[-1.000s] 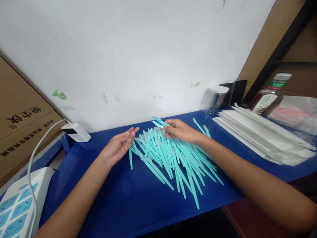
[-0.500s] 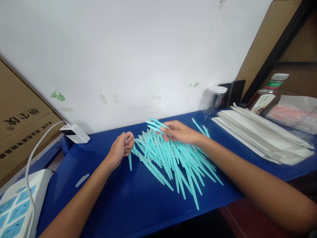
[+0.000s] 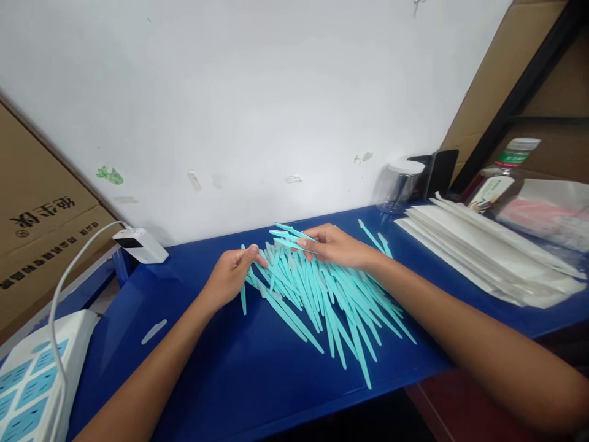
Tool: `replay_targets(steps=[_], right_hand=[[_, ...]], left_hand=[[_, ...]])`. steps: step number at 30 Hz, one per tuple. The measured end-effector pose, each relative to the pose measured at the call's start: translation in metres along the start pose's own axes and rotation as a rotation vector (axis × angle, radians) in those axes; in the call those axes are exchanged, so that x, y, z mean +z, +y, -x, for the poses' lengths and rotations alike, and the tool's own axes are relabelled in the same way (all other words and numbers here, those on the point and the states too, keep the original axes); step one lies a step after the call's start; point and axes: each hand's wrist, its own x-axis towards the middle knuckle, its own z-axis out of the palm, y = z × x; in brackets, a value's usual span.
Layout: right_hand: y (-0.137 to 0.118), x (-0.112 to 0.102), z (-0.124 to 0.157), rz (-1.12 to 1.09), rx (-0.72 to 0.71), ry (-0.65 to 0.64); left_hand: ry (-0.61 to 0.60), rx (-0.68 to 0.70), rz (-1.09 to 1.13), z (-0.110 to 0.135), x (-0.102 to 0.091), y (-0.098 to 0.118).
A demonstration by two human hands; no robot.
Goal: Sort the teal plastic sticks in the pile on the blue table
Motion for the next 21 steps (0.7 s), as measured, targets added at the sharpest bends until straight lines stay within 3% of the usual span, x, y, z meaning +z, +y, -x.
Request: replay_targets(steps=[4, 7, 11, 16, 21], right_hand=[[-0.003, 0.001, 0.002, 0.022, -0.002, 0.001], [-0.005, 0.001, 0.002, 0.035, 0.002, 0.008], [-0.005, 0.002, 0.001, -0.046, 0.044, -0.015], [-0.007, 0.002, 0.001, -0.114, 0.066, -0.022], [-0.008, 0.0, 0.003, -0.067, 0.057, -0.065]], left_hand=[[-0.069, -0.175, 0.302, 0.002, -0.001, 0.001], [-0.169, -0.262, 0.409, 0.005, -0.006, 0.004], [-0.218, -0.172, 0.326, 0.006, -0.01, 0.006], [-0.13, 0.013, 0.163, 0.004, -0.008, 0.008], [-0.041, 0.016, 0.177, 0.003, -0.007, 0.009]])
